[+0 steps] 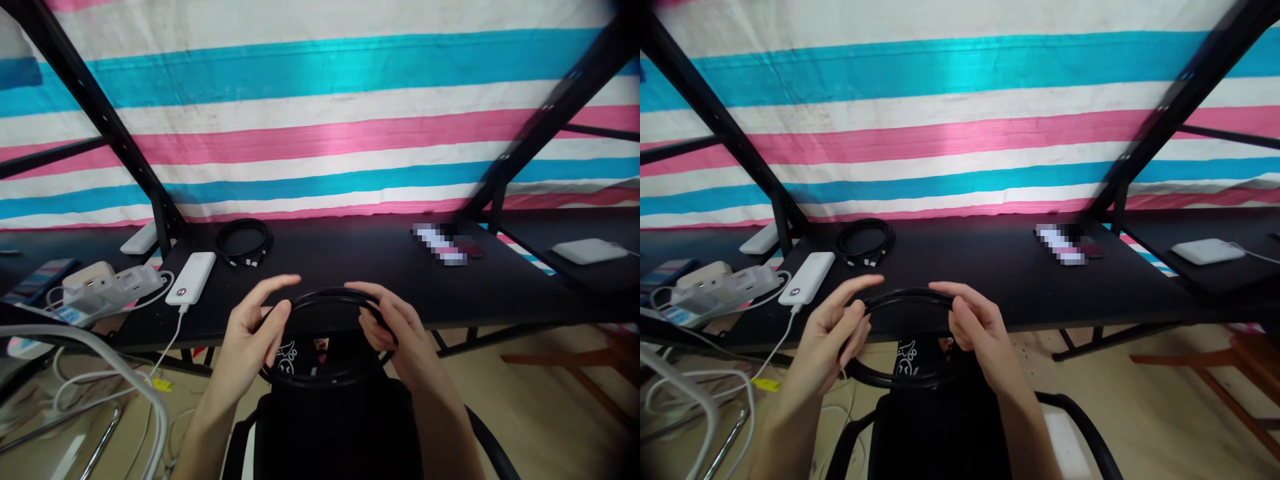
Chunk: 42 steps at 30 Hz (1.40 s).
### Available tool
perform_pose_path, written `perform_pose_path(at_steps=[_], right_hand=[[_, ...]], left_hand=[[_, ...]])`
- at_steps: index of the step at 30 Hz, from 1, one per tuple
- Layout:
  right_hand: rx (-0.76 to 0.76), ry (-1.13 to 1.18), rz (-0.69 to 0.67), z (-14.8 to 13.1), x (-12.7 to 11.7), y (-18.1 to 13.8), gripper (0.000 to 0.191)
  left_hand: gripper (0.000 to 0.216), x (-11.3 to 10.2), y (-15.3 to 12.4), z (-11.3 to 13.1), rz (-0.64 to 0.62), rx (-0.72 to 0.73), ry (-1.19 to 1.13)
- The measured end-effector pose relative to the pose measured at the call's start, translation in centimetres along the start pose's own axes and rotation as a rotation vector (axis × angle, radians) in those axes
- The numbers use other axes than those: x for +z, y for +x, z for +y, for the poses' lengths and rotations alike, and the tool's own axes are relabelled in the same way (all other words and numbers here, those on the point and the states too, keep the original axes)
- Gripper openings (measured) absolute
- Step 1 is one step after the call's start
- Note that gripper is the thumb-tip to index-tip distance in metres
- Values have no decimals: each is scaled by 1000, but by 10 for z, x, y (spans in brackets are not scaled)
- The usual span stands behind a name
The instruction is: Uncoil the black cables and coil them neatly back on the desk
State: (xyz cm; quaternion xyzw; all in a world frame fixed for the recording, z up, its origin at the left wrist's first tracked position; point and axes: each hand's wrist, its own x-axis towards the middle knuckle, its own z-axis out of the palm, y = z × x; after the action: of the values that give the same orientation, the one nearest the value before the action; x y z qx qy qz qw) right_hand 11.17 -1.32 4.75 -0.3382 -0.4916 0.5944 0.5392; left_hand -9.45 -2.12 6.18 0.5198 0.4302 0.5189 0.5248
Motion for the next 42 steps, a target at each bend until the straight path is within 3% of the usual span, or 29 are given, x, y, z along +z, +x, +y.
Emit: perform_pose_path(at_steps=[2,6,10,13,15,17,20,22,25,28,30,35,42], right_hand=[[-3,-78,0,-6,1,-2,30],[-23,-201,62,-8,-1,-4,26],[-80,-146,232,-5,-6,1,25],[-122,23,386,-5,-7,6,23],[-142,141,459,-5,-5,10,23],[-148,233,499,-6,-1,12,23],[-130,297,461,-5,2,14,23],[-75,287,337,-5,-1,14,25],[10,125,115,0,-9,14,25],[8,-107,26,10,-10,17,22],[3,-83,39,19,-3,19,24],[43,333,167,25,12,20,27],[165,536,225,1,-24,18,28]], left_hand=[[37,-3,1,3,21,27,61],[23,-8,5,3,-3,81,102],[28,-10,12,-4,-56,-8,61],[25,-1,17,-12,-115,-137,-78],[20,13,18,-20,-50,-175,-240],[35,30,19,-27,68,-203,-444],[56,48,22,-33,189,-279,-727],[58,50,25,-32,236,-292,-822],[60,44,30,-26,287,-254,-868],[61,46,31,-24,288,-210,-916],[62,53,31,-27,273,-185,-932],[63,65,34,-32,233,-173,-884],[38,44,38,-18,63,-278,-681]])
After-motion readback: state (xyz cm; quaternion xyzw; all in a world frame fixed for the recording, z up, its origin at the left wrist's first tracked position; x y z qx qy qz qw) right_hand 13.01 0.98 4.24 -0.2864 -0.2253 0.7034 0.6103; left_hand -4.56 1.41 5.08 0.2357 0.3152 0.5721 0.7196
